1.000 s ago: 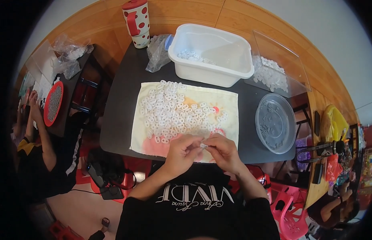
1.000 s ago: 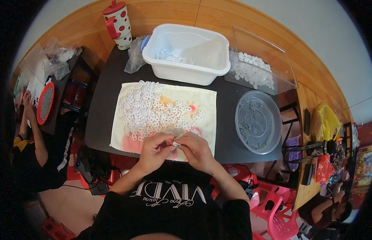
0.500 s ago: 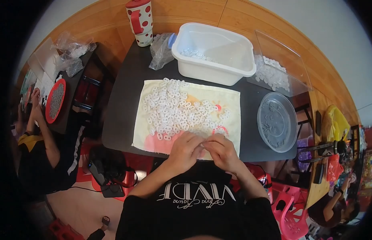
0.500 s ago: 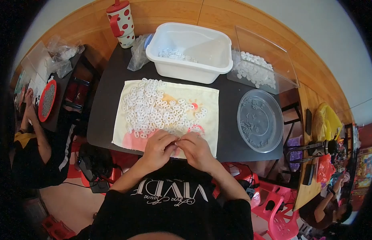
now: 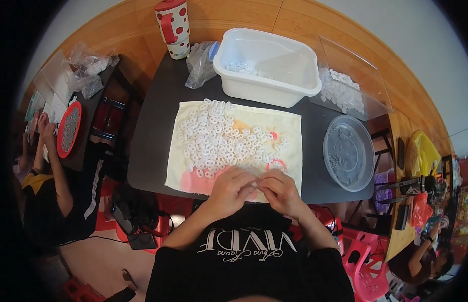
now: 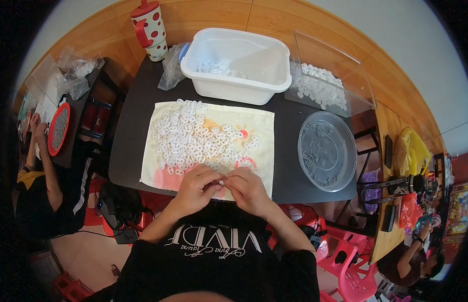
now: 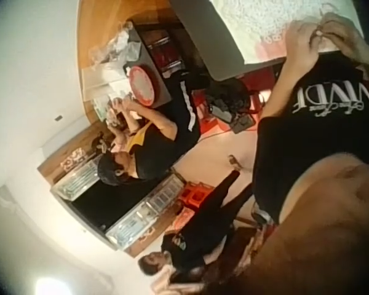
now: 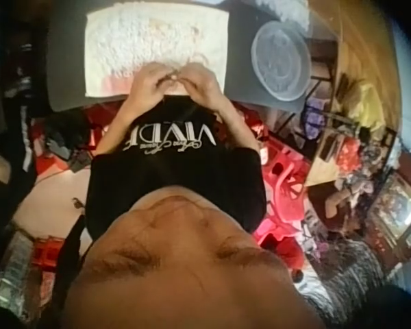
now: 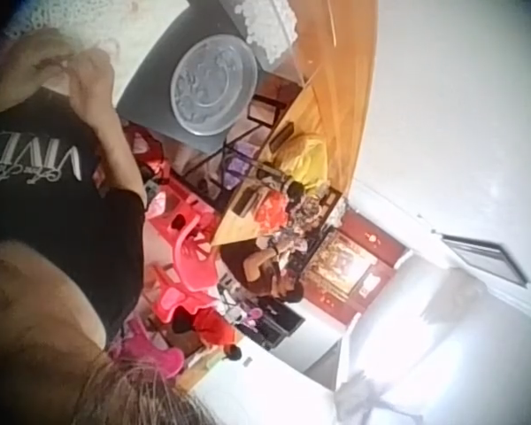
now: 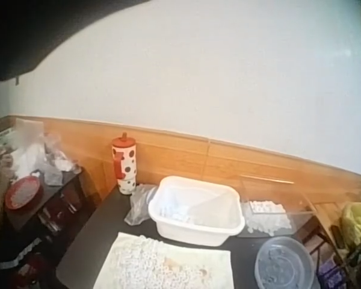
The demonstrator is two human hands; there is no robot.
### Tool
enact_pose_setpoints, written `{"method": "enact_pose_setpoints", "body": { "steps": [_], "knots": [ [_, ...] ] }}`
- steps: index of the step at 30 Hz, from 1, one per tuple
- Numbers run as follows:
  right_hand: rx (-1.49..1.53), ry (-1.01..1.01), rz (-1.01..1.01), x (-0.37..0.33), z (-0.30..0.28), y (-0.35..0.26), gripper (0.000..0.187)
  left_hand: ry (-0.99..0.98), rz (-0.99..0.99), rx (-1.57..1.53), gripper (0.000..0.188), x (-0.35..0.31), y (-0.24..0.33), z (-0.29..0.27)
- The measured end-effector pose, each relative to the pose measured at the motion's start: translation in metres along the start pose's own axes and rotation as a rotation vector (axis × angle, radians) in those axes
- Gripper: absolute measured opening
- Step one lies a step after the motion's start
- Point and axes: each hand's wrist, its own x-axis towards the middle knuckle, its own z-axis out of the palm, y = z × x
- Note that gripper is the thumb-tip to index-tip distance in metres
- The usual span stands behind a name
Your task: Sorting small white plastic rings on a towel-covered desk into various containers.
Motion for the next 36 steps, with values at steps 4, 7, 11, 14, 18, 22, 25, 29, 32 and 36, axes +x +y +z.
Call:
{"method": "enact_pose_setpoints", "body": {
  "steps": [4,7,11,14,18,22,25,29,32,36],
  "knots": [
    [-0.024,-0.034,-0.017,-0.001,-0.002,-0.002,0.022,-0.019,0.032,-0.020,0.019,0.000,0.000,-0.001],
    [-0.072,-0.045,-0.061,-0.003,0.000,-0.002,0.024,-0.010,0.081,-0.017,0.017,-0.006,-0.007,0.003],
    [-0.113,-0.058,-0.129,-0.004,0.000,-0.002,0.027,-0.018,0.133,0.013,0.017,-0.004,-0.006,0.004],
    [-0.155,-0.104,-0.162,-0.004,-0.004,-0.004,0.028,-0.014,0.183,0.031,0.018,-0.004,-0.007,0.004],
    [-0.124,-0.146,-0.175,-0.007,-0.003,0.000,0.030,-0.054,0.188,0.017,0.021,0.000,-0.003,0.001],
    [-0.125,-0.139,-0.192,-0.007,-0.003,0.001,0.029,-0.054,0.182,0.051,0.022,-0.003,-0.002,0.002],
    [-0.088,-0.161,-0.175,-0.008,-0.002,0.001,0.029,-0.074,0.179,0.086,0.021,-0.005,-0.004,0.004],
    [-0.080,-0.193,-0.165,-0.005,-0.004,0.001,0.027,-0.096,0.185,0.078,0.021,-0.003,-0.007,0.004],
    [-0.024,-0.151,-0.129,-0.005,0.000,0.001,0.023,-0.084,0.163,0.027,0.022,-0.002,-0.002,0.000],
    [0.015,-0.062,-0.069,0.004,-0.026,0.003,0.021,-0.077,0.044,-0.012,0.027,0.003,0.000,-0.003]
  ]
}}
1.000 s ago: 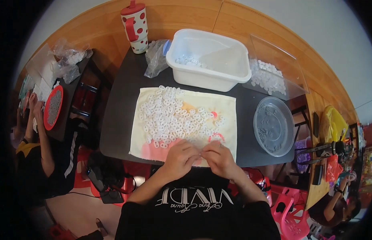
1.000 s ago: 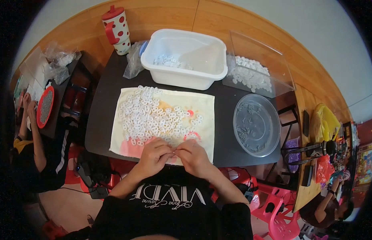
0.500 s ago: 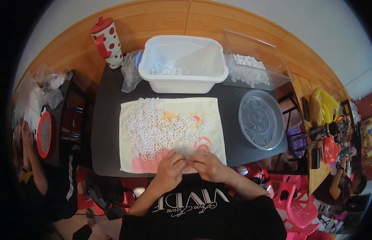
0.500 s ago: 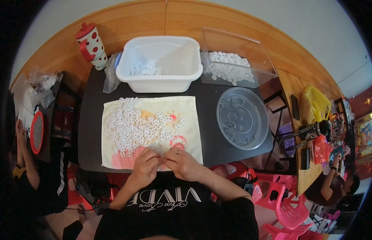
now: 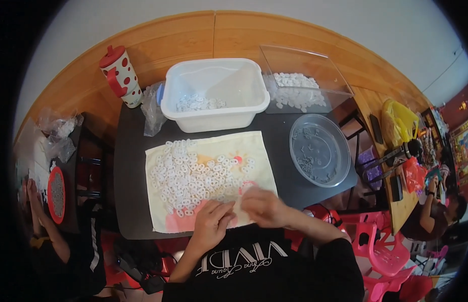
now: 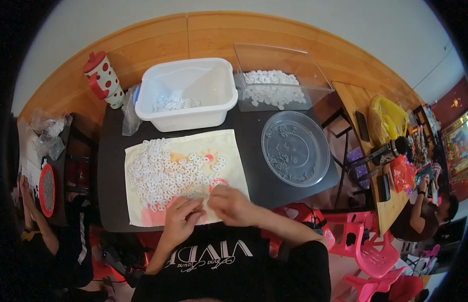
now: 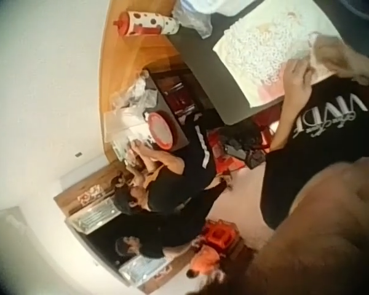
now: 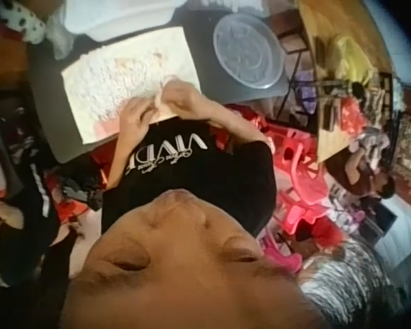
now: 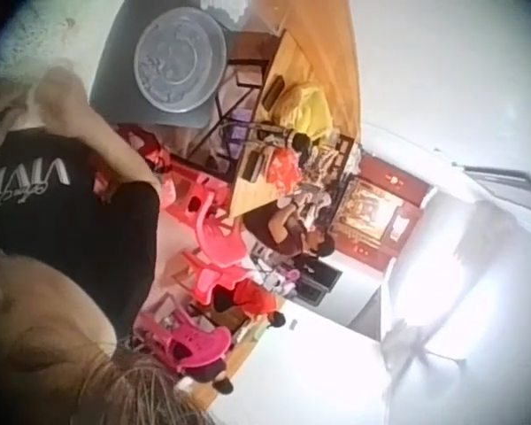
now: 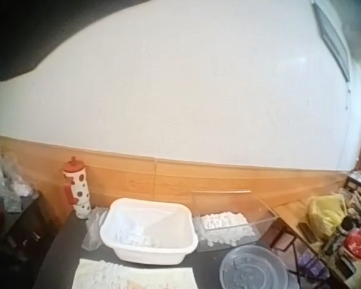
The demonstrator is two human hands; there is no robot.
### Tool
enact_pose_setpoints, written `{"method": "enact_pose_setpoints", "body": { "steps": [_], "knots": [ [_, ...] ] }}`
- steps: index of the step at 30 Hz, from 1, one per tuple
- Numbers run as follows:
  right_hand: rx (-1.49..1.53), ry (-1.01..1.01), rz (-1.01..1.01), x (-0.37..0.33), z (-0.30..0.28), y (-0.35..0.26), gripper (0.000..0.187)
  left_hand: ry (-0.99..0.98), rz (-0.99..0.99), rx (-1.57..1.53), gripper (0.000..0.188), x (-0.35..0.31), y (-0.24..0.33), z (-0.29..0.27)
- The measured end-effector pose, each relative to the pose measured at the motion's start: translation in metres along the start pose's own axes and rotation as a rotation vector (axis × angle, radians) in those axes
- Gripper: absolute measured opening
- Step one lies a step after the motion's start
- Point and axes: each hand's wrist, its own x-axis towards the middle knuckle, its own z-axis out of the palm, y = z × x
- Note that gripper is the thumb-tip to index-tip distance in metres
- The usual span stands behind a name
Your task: Sorting small white plastic rings on a towel-covered desk into various containers.
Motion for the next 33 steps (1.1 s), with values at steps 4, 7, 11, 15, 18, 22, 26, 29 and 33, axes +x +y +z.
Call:
{"method": "enact_pose_setpoints", "body": {
  "steps": [4,7,11,15,18,22,26,29,33],
  "knots": [
    [-0.648,0.494,-0.061,0.056,-0.097,0.001,0.021,0.030,-0.011,0.031,0.031,-0.009,-0.006,0.003],
    [-0.706,0.694,0.049,0.096,-0.176,0.018,0.007,0.047,0.025,0.027,0.029,-0.007,-0.004,0.004],
    [-0.692,0.681,0.164,0.097,-0.168,0.024,0.004,0.077,0.046,-0.004,0.024,-0.008,-0.003,0.002],
    [-0.198,0.102,0.114,0.044,-0.067,0.026,0.012,0.078,0.057,-0.015,0.024,-0.010,-0.006,0.006],
    [-0.326,-0.057,0.039,0.049,-0.008,0.005,0.024,0.092,0.085,-0.021,0.024,-0.012,-0.007,0.005],
    [-0.387,-0.075,0.062,0.052,0.006,0.013,0.020,0.233,0.026,-0.001,0.021,-0.012,-0.001,0.002],
    [-0.270,-0.057,0.030,0.046,-0.010,0.017,0.014,0.317,-0.025,0.150,0.019,-0.011,0.001,-0.005],
    [-0.395,0.036,0.120,0.044,-0.010,0.030,0.013,0.315,-0.053,0.235,0.018,-0.005,0.001,-0.007],
    [-0.471,0.031,0.124,0.058,0.008,0.030,0.013,0.247,-0.106,0.318,0.018,0.004,0.008,-0.007]
  ]
}}
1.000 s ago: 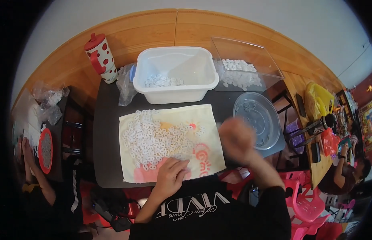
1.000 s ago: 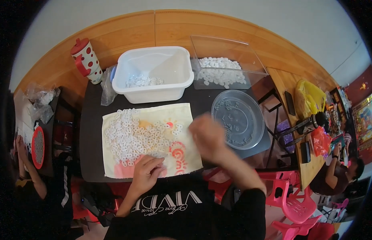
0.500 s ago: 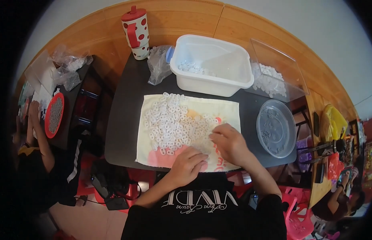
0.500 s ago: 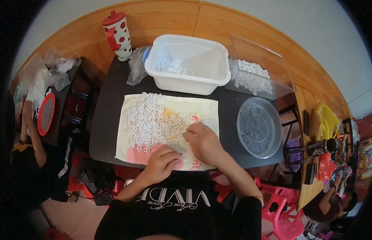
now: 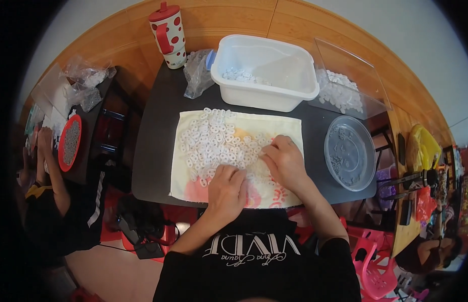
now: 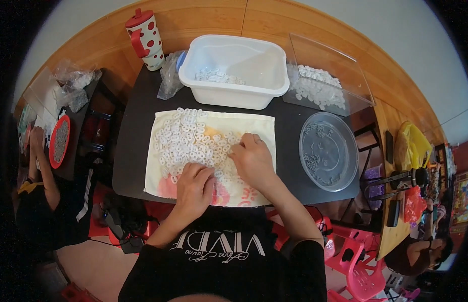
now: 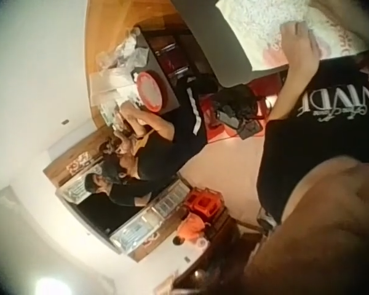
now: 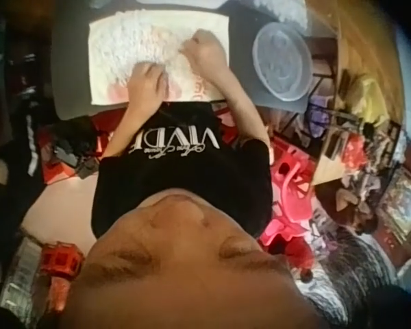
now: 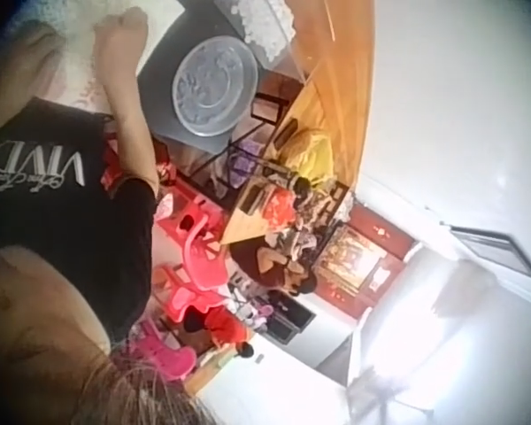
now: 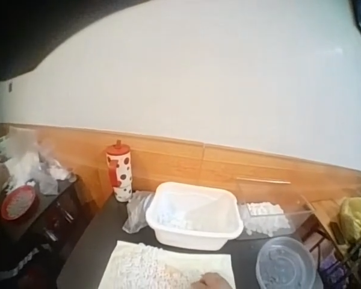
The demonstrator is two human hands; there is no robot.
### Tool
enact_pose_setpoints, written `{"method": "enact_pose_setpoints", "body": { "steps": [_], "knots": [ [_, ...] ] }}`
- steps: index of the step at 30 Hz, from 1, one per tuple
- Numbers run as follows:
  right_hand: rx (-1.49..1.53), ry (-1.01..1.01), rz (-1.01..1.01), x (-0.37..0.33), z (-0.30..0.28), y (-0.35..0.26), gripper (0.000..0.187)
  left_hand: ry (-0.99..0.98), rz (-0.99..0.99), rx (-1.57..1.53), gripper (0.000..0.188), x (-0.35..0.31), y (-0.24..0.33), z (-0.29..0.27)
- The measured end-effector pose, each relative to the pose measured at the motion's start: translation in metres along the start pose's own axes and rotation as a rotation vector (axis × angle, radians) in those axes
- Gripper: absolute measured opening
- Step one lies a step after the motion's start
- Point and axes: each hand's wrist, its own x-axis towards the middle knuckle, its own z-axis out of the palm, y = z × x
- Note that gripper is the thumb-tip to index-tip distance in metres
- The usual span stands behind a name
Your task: Sorting small white plastic rings on a towel-covered desk into various containers.
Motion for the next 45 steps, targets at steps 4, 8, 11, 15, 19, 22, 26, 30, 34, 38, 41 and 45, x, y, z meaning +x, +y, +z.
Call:
{"method": "enact_pose_setpoints", "body": {
  "steps": [4,8,11,15,19,22,26,30,34,38,41,45],
  "knots": [
    [-0.008,-0.036,0.000,-0.004,0.011,0.001,0.007,-0.067,-0.023,0.069,0.023,0.003,0.006,-0.001],
    [-0.084,-0.058,-0.051,-0.004,0.008,0.007,0.006,-0.129,-0.020,0.182,0.025,0.007,0.009,0.004],
    [-0.078,-0.060,-0.036,-0.007,-0.005,0.000,0.009,-0.163,-0.013,0.203,0.023,0.006,0.006,0.004],
    [0.104,-0.085,0.050,-0.025,-0.023,-0.015,0.010,-0.159,0.008,0.168,0.023,0.006,0.003,0.000],
    [0.146,-0.095,0.062,-0.039,-0.029,-0.017,0.010,-0.225,-0.013,0.213,0.023,0.015,0.013,-0.003],
    [0.442,-0.060,0.236,-0.049,-0.044,-0.019,0.012,-0.213,-0.005,0.229,0.023,0.013,0.010,-0.003],
    [0.735,0.032,0.450,-0.073,-0.042,-0.012,0.016,-0.125,-0.038,0.152,0.027,0.013,0.005,-0.001],
    [1.059,0.064,0.586,-0.079,-0.032,-0.019,0.021,-0.101,-0.006,0.187,0.024,0.016,0.012,0.002],
    [1.277,0.057,0.513,-0.078,-0.016,-0.028,0.023,0.002,0.131,-0.123,0.025,0.012,0.019,0.003],
    [1.397,0.235,0.363,-0.070,0.000,-0.035,0.022,-0.103,-0.108,-0.809,0.023,0.004,0.011,0.018],
    [1.435,0.285,0.367,-0.068,0.001,-0.042,0.022,-0.074,-0.175,-1.066,0.020,0.001,0.012,0.021],
    [1.006,0.215,0.315,-0.062,-0.032,-0.033,0.021,-0.054,-0.143,-1.032,0.016,-0.003,0.007,0.020]
  ]
}}
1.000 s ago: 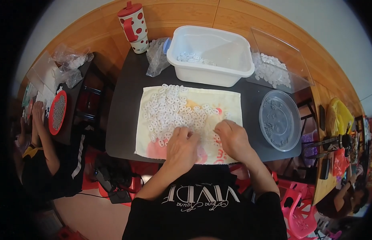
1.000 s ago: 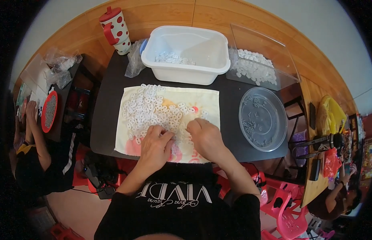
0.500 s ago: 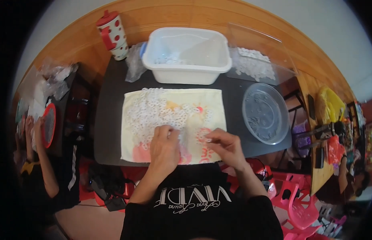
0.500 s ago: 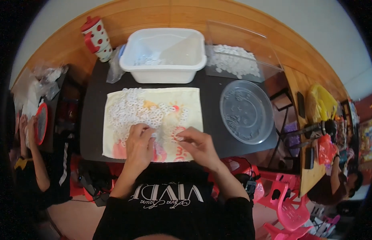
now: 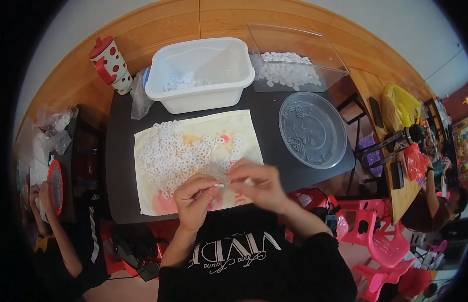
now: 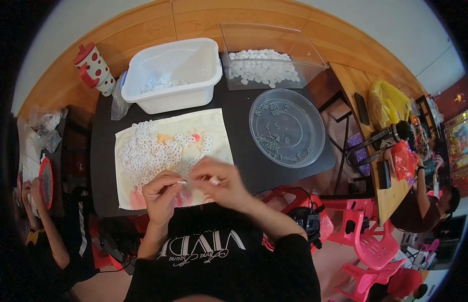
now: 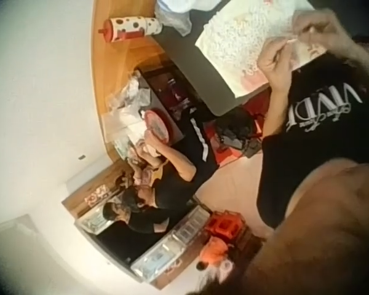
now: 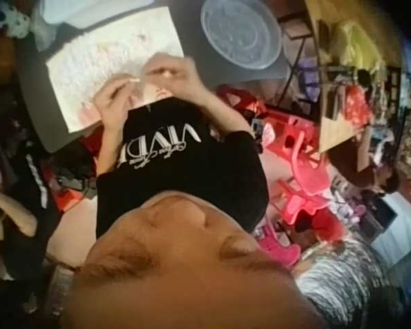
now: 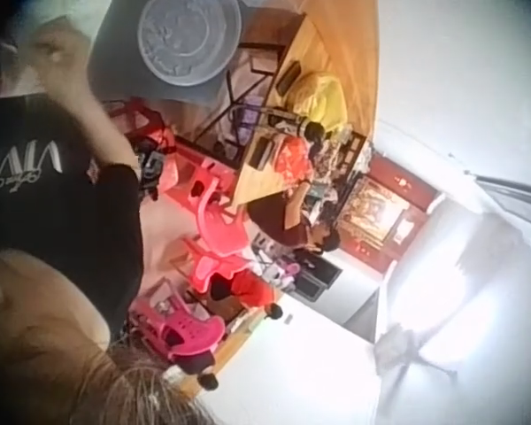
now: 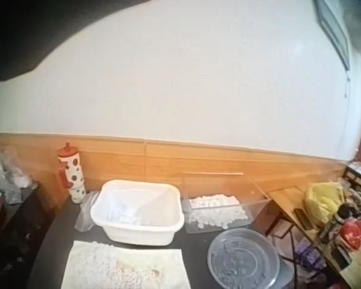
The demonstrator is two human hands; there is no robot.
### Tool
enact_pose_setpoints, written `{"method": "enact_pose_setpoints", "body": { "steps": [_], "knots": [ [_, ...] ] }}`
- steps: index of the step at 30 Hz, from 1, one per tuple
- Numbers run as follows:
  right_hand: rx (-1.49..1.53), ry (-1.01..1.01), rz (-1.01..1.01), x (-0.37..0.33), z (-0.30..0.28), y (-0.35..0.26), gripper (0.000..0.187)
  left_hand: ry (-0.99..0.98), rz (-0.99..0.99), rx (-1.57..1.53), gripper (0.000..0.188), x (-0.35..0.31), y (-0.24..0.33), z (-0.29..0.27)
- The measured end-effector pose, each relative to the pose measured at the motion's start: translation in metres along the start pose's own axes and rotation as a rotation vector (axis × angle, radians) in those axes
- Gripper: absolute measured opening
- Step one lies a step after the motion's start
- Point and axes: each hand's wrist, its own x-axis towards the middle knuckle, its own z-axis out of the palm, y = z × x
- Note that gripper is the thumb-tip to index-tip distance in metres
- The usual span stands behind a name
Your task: Sorting small white plastic rings on a towel-covered desk into various containers.
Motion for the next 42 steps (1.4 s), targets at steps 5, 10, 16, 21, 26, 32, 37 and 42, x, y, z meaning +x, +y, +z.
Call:
{"method": "enact_pose_setpoints", "body": {
  "steps": [5,10,16,21,26,32,37,42],
  "knots": [
    [-1.070,0.336,-0.174,0.012,-0.134,-0.021,0.018,0.038,-0.092,0.052,0.010,-0.002,0.006,-0.003],
    [-1.340,0.242,0.035,0.009,-0.188,-0.012,0.015,0.051,-0.072,0.066,0.011,0.000,0.006,-0.001],
    [-1.504,0.137,0.208,0.014,-0.167,0.005,0.009,0.018,0.009,0.136,0.011,0.000,0.006,-0.002],
    [-1.643,0.007,0.213,0.019,-0.167,0.007,0.010,0.097,-0.115,0.039,0.016,-0.004,0.005,-0.004],
    [-1.574,0.055,0.093,0.016,-0.178,0.012,0.008,0.170,-0.184,0.017,0.017,-0.005,0.002,-0.002],
    [-0.228,0.030,0.171,0.015,-0.055,-0.016,0.011,0.082,-0.227,0.008,0.019,-0.007,0.004,-0.005],
    [-0.190,-0.204,0.101,0.017,0.005,-0.009,0.012,0.049,-0.124,0.044,0.019,-0.005,0.010,-0.004],
    [-0.228,-0.282,0.085,0.021,0.012,-0.005,0.011,0.066,-0.114,0.068,0.021,-0.010,0.008,-0.007]
  ]
}}
